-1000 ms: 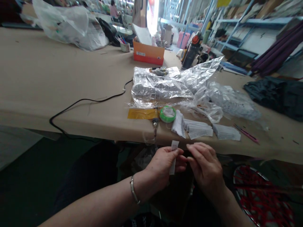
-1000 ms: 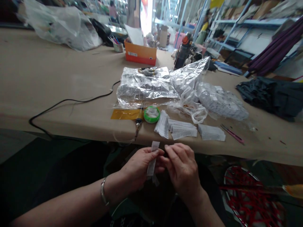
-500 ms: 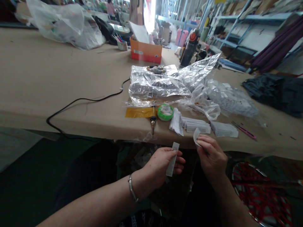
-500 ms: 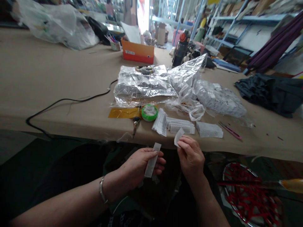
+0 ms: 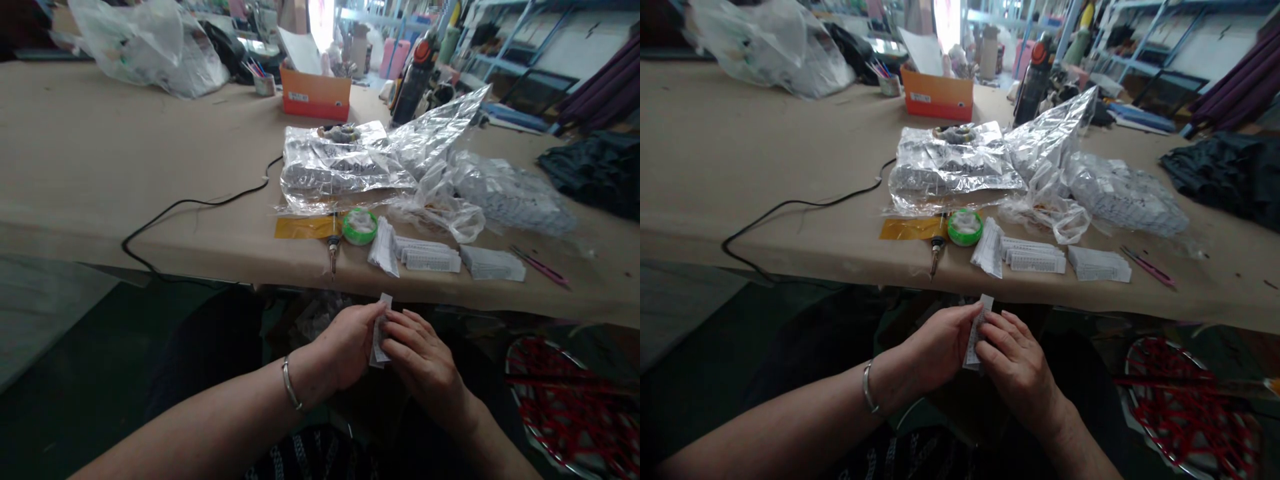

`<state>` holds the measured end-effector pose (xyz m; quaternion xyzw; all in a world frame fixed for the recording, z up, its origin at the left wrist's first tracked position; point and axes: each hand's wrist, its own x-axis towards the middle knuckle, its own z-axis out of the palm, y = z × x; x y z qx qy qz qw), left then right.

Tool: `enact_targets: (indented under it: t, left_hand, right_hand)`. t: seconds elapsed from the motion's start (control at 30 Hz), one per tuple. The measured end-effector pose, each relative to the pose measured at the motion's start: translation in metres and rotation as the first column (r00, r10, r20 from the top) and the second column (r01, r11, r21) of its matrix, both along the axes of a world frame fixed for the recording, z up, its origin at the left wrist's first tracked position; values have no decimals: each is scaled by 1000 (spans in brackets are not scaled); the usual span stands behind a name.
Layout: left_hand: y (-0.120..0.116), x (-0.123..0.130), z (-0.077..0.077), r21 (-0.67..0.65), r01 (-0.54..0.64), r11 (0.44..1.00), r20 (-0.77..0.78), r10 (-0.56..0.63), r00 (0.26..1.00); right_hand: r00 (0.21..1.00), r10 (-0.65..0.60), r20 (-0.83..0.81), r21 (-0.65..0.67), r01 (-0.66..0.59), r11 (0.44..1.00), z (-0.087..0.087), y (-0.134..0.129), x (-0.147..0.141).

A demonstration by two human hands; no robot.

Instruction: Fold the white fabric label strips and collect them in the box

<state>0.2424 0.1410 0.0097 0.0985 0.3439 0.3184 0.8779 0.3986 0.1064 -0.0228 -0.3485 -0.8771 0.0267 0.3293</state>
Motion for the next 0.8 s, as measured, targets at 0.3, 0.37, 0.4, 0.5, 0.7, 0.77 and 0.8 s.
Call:
enact_targets:
  t: [0.3, 0.37, 0.4, 0.5, 0.7, 0.77, 0.8]
  left_hand:
    - [-1, -1, -10, 41, -29, 999, -135, 35, 990]
    - [0, -3, -8, 15, 23, 1000, -204, -20, 979]
    - [1, -4, -6, 13, 33, 999, -237, -29, 971]
    - [1, -4, -4, 16, 59, 998, -274, -53, 960]
    - [-3, -1, -5, 12, 87, 996, -297, -80, 951]
    - [-4, -2, -4, 10, 93, 996, -298, -86, 951]
    - [-4, -3, -3, 7, 99, 995, -300, -92, 950]
  right_hand:
    - [993, -119, 5, 40, 118, 992, 6, 5, 16]
    - [934, -358, 0, 118, 355, 927, 7, 16, 43]
    - [864, -503, -9, 164, 497, 852, 7, 22, 58]
    - [681, -718, 143, 246, 678, 692, 0, 37, 99]
    - [721, -684, 114, 237, 649, 723, -13, 48, 134]
    - [747, -664, 41, 218, 642, 735, -8, 48, 136]
    - [749, -662, 13, 215, 644, 734, -4, 46, 134]
